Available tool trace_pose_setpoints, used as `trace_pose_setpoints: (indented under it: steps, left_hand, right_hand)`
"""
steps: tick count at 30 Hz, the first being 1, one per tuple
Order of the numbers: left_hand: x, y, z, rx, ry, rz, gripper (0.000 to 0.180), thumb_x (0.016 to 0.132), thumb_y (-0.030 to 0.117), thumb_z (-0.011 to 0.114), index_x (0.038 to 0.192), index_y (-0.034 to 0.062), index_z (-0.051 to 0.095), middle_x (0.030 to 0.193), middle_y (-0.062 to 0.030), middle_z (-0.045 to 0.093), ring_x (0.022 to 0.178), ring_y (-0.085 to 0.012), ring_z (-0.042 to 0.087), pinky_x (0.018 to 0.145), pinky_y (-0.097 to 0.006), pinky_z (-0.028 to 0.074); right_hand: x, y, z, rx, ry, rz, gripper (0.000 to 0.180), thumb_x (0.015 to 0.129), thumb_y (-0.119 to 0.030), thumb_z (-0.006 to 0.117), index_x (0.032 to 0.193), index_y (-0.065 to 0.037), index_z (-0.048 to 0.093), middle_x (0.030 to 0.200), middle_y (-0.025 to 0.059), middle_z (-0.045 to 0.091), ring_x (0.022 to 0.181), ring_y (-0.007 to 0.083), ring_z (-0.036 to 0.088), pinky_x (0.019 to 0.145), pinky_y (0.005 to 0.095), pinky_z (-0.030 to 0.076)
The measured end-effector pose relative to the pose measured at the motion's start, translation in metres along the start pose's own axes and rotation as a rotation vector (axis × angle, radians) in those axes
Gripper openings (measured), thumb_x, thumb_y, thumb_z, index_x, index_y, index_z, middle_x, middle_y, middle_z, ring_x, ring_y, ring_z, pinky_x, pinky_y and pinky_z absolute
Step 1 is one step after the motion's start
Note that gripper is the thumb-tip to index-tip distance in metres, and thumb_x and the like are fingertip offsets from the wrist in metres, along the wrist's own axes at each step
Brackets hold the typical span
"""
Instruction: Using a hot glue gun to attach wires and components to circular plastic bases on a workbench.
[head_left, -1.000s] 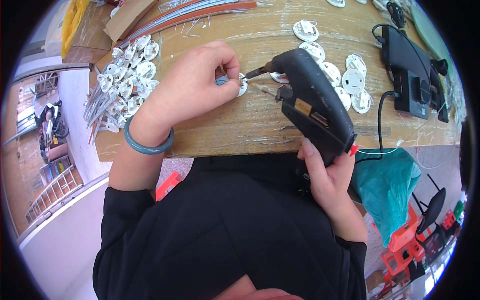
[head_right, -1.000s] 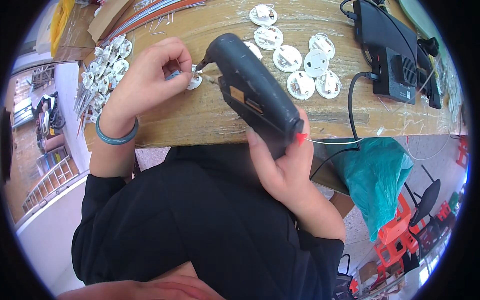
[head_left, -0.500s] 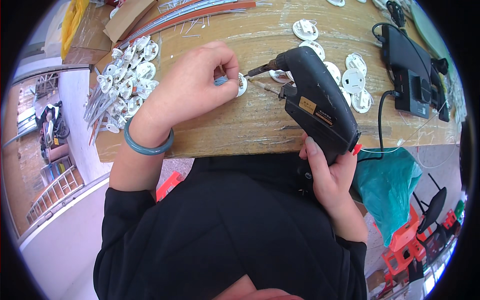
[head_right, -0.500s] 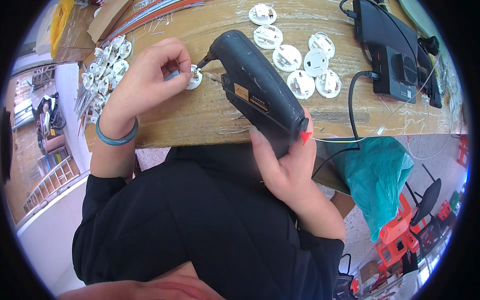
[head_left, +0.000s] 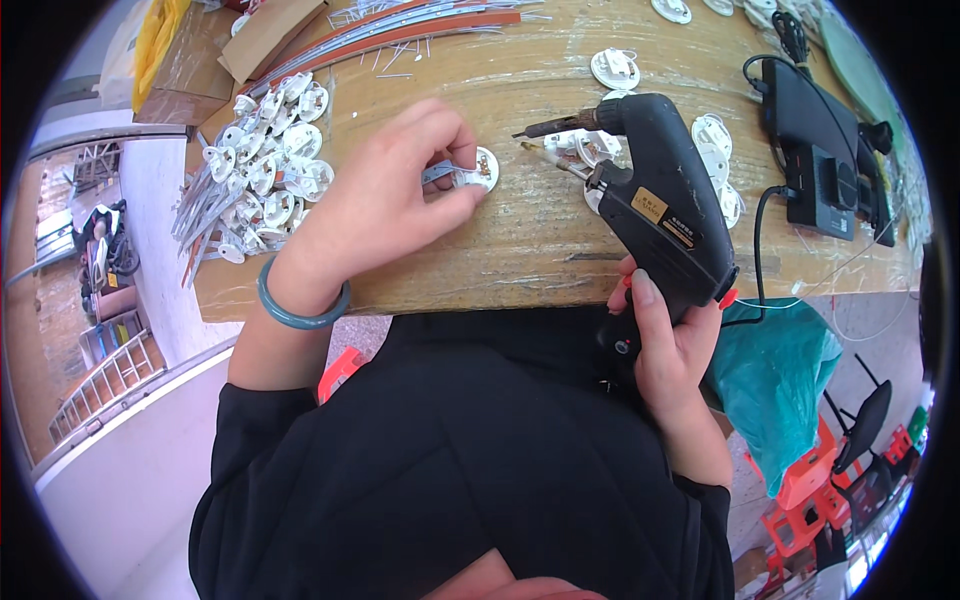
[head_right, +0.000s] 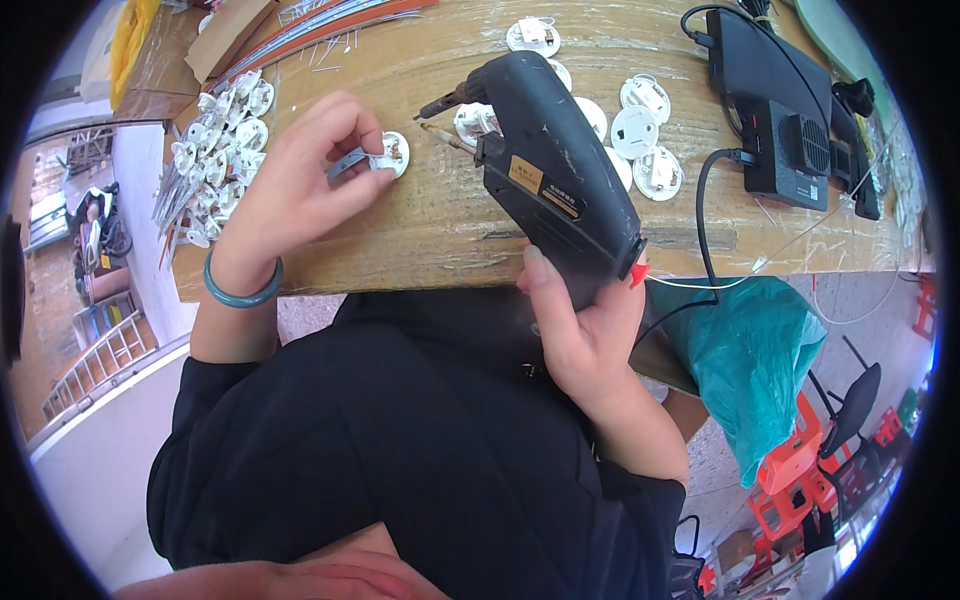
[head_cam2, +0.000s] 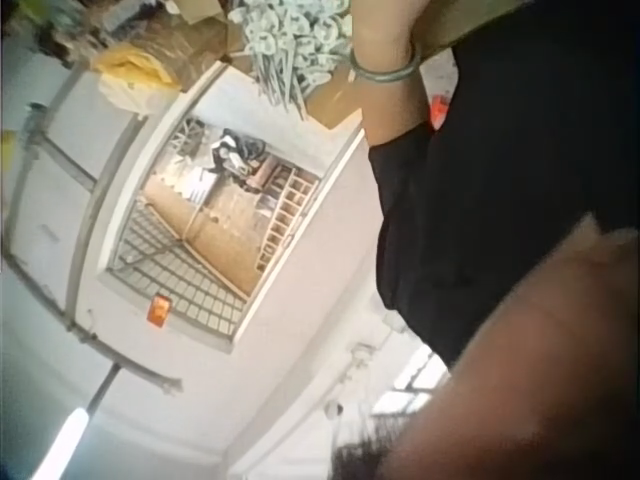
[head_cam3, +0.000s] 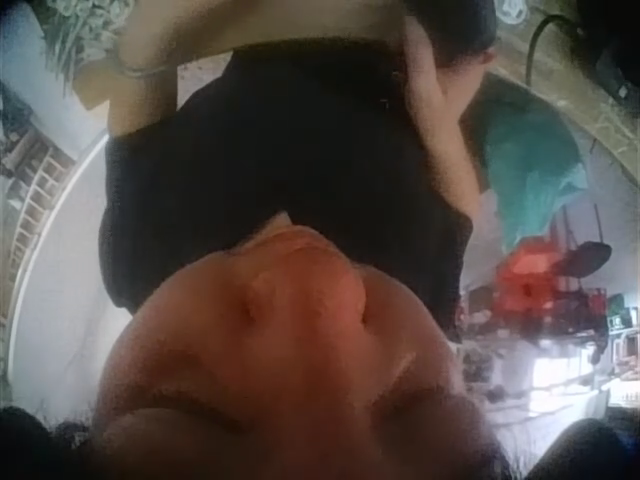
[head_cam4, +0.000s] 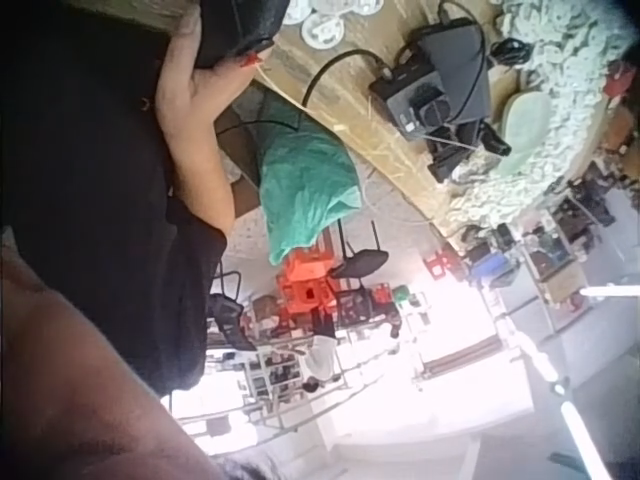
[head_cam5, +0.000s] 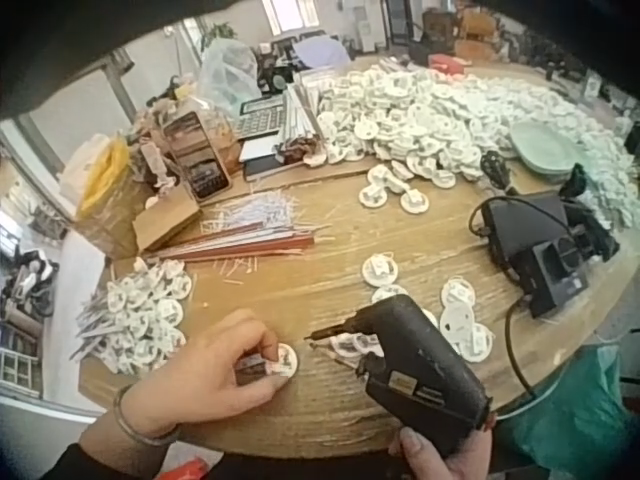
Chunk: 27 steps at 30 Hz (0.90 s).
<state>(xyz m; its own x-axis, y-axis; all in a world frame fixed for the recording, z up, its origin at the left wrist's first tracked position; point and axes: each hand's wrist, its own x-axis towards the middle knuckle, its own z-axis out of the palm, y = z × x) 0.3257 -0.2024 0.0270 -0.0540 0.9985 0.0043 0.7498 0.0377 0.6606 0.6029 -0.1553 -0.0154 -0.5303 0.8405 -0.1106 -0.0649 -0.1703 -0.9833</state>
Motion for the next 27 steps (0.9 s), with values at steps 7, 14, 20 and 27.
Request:
trace_pose_setpoints:
  steps: [7, 14, 20, 27]
  left_hand:
    - [-0.014, -0.005, 0.008, 0.014, 0.098, 0.112, 0.029, 0.075, -0.001, 0.077, 0.089, 0.0028, 0.053, 0.096, -0.0077, 0.055, 0.083, -0.0186, 0.057, 0.072, -0.029, 0.048]
    - [-0.031, -0.001, 0.006, -0.203, 0.209, 0.095, 0.031, 0.075, -0.003, 0.076, 0.097, 0.0044, 0.055, 0.104, -0.0076, 0.056, 0.087, -0.0158, 0.059, 0.076, -0.027, 0.052]
    - [-0.033, 0.007, 0.000, -0.169, 0.228, 0.181, 0.048, 0.076, -0.004, 0.074, 0.122, 0.0044, 0.060, 0.107, -0.0060, 0.056, 0.088, -0.0135, 0.058, 0.077, -0.026, 0.053]
    - [-0.050, 0.005, -0.014, -0.461, 0.151, 0.102, 0.045, 0.080, 0.004, 0.073, 0.124, 0.0035, 0.063, 0.109, -0.0039, 0.054, 0.093, -0.0122, 0.054, 0.081, -0.025, 0.046]
  right_hand:
    - [0.002, 0.000, 0.003, 0.022, 0.021, 0.001, 0.025, 0.096, -0.002, 0.060, 0.119, 0.006, 0.057, 0.098, 0.0092, 0.067, 0.077, 0.0116, 0.065, 0.069, 0.0251, 0.052]
    - [0.000, 0.003, 0.007, 0.061, 0.053, -0.045, 0.024, 0.097, -0.004, 0.059, 0.119, 0.005, 0.057, 0.104, 0.0102, 0.066, 0.080, 0.0120, 0.064, 0.071, 0.0257, 0.052]
    - [0.000, 0.003, 0.008, 0.073, 0.091, -0.070, 0.022, 0.098, -0.004, 0.058, 0.118, 0.005, 0.058, 0.102, 0.0102, 0.066, 0.078, 0.0126, 0.063, 0.070, 0.0272, 0.051]
    - [0.006, 0.004, 0.014, 0.133, 0.069, -0.115, 0.022, 0.098, -0.006, 0.058, 0.117, 0.005, 0.059, 0.100, 0.0106, 0.066, 0.077, 0.0140, 0.062, 0.069, 0.0286, 0.051]
